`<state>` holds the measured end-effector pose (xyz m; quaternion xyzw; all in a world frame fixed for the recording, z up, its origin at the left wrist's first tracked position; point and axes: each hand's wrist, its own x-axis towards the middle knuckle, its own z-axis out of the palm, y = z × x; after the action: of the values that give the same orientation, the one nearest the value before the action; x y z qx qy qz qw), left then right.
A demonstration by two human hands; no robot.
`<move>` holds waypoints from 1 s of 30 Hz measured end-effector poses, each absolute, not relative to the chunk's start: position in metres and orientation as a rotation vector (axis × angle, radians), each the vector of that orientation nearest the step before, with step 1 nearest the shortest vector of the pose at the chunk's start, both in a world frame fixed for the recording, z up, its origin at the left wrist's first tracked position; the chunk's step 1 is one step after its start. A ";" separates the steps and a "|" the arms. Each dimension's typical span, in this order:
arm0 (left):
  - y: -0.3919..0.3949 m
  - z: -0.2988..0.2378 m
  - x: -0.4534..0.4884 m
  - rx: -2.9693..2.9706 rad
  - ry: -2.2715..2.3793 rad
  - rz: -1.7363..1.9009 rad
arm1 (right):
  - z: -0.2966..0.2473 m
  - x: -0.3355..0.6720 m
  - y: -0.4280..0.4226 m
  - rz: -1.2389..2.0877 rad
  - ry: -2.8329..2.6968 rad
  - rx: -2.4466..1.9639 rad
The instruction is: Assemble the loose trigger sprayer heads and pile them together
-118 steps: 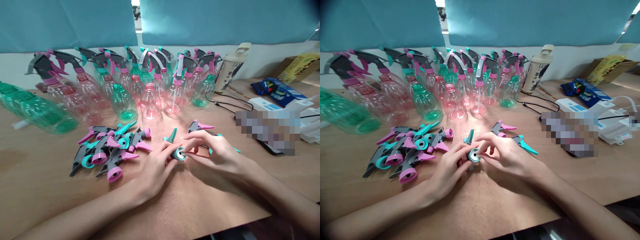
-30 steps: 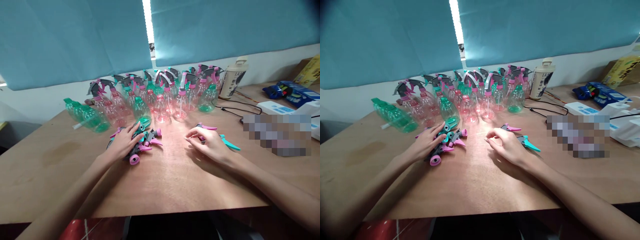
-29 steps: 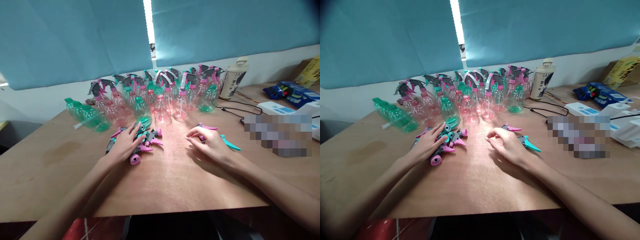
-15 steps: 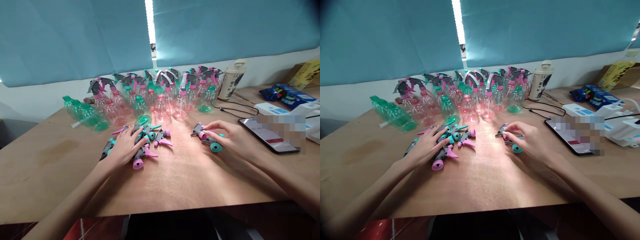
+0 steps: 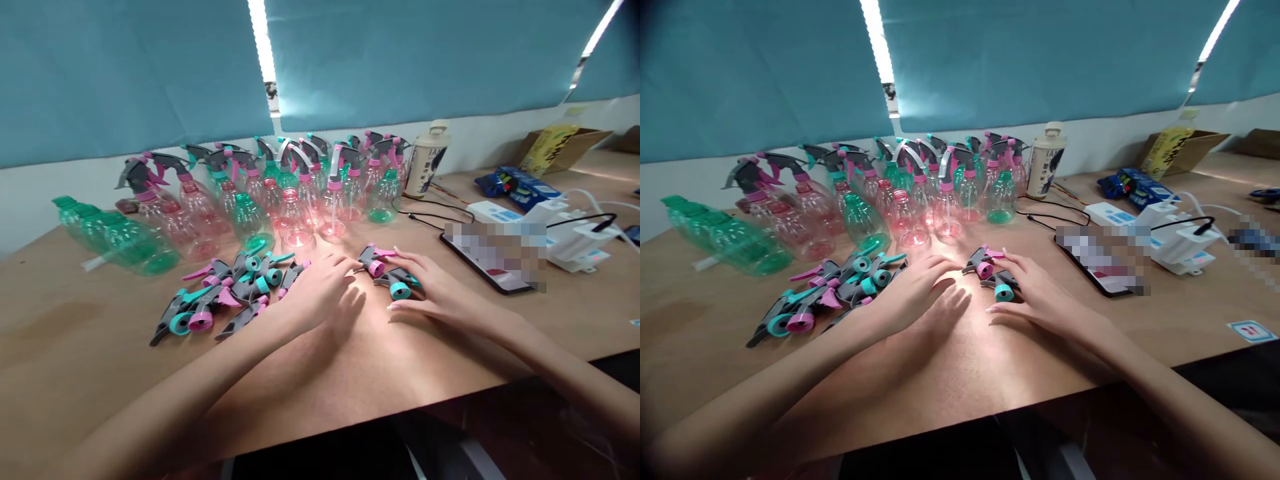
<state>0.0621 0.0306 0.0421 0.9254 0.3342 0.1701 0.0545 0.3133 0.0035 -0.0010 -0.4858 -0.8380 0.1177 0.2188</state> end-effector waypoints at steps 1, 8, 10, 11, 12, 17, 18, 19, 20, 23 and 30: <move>0.039 0.039 0.073 2.858 0.971 0.484 | -0.002 0.313 0.000 0.303 -2.305 -1.331; 0.081 0.025 0.115 3.051 0.820 0.313 | -0.004 0.314 -0.018 0.193 -2.320 -1.291; 0.083 0.025 0.114 3.023 0.895 0.290 | -0.003 0.317 -0.018 0.136 -2.333 -1.306; 0.083 0.026 0.112 2.999 0.927 0.284 | -0.003 0.319 -0.017 0.104 -2.334 -1.320; 0.082 0.027 0.109 2.976 0.957 0.280 | -0.002 0.320 -0.016 0.075 -2.334 -1.334; 0.053 0.032 0.083 2.851 1.065 0.367 | -0.003 0.316 -0.007 0.022 -2.330 -1.364; 0.043 0.033 0.077 2.747 1.077 0.474 | -0.004 0.313 -0.005 0.026 -2.334 -1.355; 0.032 0.034 0.071 2.650 1.089 0.564 | -0.005 0.310 -0.002 0.035 -2.340 -1.341; 0.020 0.035 0.066 2.570 1.104 0.631 | -0.005 0.306 0.002 0.050 -2.348 -1.323; -0.011 0.038 0.052 2.421 1.101 0.812 | -0.003 0.293 0.011 0.129 -2.371 -1.258; -0.039 0.030 0.027 2.248 1.198 1.030 | 0.046 0.260 0.001 0.191 -2.385 -1.137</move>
<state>0.0270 -0.0386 0.0297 0.8022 0.4276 0.3678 0.1958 0.2597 0.0007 0.0461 -0.4164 -0.8731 0.0701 0.2437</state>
